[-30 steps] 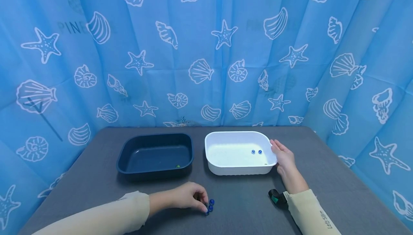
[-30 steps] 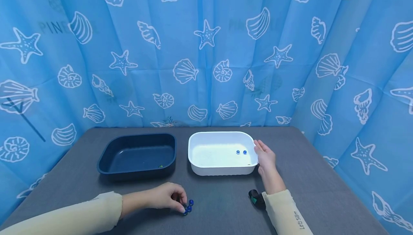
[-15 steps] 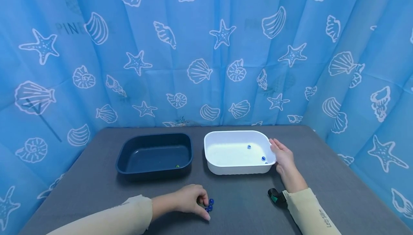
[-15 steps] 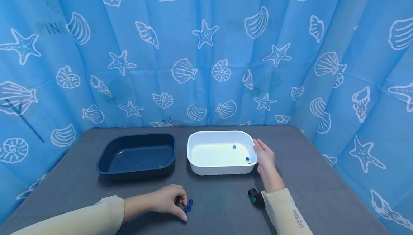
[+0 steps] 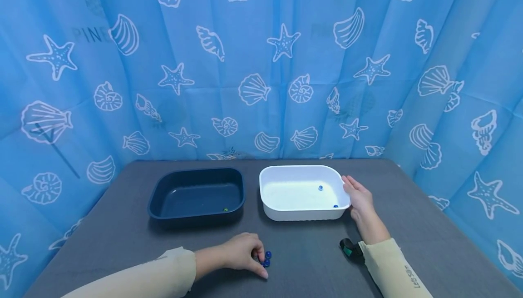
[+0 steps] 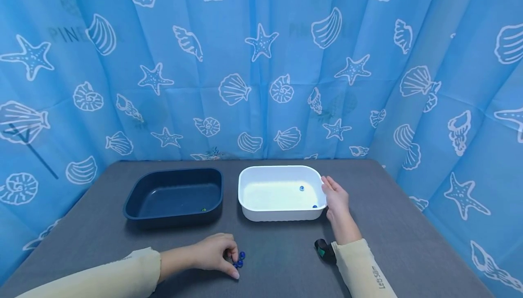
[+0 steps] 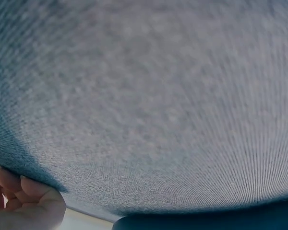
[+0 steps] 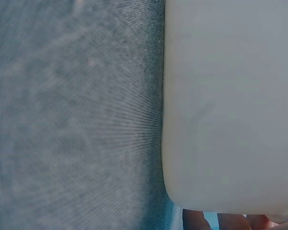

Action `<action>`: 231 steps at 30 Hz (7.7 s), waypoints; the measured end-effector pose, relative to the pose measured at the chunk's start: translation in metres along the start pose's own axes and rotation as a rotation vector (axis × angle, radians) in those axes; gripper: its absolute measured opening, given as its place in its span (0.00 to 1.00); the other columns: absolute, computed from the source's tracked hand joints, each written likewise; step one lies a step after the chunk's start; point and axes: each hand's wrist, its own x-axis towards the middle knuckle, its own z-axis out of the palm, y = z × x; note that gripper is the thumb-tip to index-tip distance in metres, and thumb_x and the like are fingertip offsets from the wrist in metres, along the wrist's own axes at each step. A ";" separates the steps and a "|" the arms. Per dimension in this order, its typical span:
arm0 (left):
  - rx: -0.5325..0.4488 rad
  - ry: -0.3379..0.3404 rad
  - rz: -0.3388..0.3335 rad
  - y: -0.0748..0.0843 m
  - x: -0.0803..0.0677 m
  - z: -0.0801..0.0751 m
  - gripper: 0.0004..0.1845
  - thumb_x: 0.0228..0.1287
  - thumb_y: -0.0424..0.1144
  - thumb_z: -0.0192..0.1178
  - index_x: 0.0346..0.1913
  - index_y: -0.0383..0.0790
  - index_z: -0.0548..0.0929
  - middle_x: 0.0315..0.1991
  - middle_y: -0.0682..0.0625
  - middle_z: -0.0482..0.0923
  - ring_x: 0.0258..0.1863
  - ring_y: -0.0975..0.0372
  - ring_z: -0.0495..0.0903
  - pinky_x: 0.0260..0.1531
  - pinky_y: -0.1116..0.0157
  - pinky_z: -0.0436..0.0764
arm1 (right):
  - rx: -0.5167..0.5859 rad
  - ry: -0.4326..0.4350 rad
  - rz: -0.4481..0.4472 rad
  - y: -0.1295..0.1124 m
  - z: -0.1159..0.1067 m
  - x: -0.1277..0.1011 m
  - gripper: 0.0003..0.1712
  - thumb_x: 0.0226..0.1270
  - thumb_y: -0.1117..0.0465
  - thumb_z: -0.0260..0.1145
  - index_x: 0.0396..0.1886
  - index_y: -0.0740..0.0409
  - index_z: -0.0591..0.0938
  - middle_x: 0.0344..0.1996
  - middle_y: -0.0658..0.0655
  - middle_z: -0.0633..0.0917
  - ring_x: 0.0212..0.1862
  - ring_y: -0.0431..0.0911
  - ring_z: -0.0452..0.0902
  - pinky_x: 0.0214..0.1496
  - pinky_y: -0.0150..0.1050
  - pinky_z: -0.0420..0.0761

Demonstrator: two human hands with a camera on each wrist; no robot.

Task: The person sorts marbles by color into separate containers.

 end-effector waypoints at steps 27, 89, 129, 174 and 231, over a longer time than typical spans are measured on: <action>-0.267 0.044 0.037 -0.006 -0.002 -0.013 0.04 0.60 0.33 0.68 0.33 0.38 0.82 0.27 0.55 0.76 0.27 0.66 0.72 0.27 0.71 0.71 | -0.020 0.010 0.000 0.000 0.001 -0.001 0.29 0.78 0.61 0.50 0.76 0.53 0.58 0.70 0.54 0.66 0.71 0.45 0.59 0.69 0.40 0.62; -0.234 0.484 -0.006 0.035 0.053 -0.054 0.10 0.62 0.36 0.66 0.44 0.34 0.85 0.37 0.50 0.79 0.34 0.60 0.73 0.31 0.67 0.76 | -0.013 0.000 -0.006 0.000 -0.001 -0.002 0.30 0.78 0.61 0.51 0.76 0.54 0.58 0.70 0.54 0.66 0.71 0.45 0.59 0.69 0.40 0.62; -0.266 0.515 0.065 0.020 0.038 -0.041 0.09 0.63 0.33 0.65 0.44 0.31 0.83 0.29 0.52 0.75 0.29 0.61 0.71 0.27 0.70 0.73 | -0.028 -0.009 -0.047 0.003 -0.001 0.001 0.30 0.78 0.64 0.49 0.76 0.56 0.56 0.71 0.56 0.64 0.72 0.46 0.57 0.69 0.39 0.61; -0.231 -0.219 0.200 -0.021 0.029 -0.027 0.16 0.65 0.29 0.61 0.56 0.36 0.82 0.34 0.57 0.77 0.30 0.69 0.71 0.31 0.74 0.70 | -0.009 -0.003 -0.005 0.001 0.000 0.001 0.30 0.78 0.63 0.50 0.76 0.54 0.57 0.71 0.55 0.65 0.71 0.46 0.58 0.69 0.40 0.62; -0.160 -0.127 0.122 -0.013 0.021 -0.025 0.07 0.63 0.32 0.64 0.43 0.41 0.87 0.32 0.58 0.77 0.32 0.70 0.72 0.33 0.72 0.71 | -0.015 -0.012 0.000 0.000 0.002 -0.001 0.30 0.79 0.62 0.49 0.76 0.54 0.57 0.71 0.54 0.64 0.72 0.45 0.58 0.69 0.39 0.61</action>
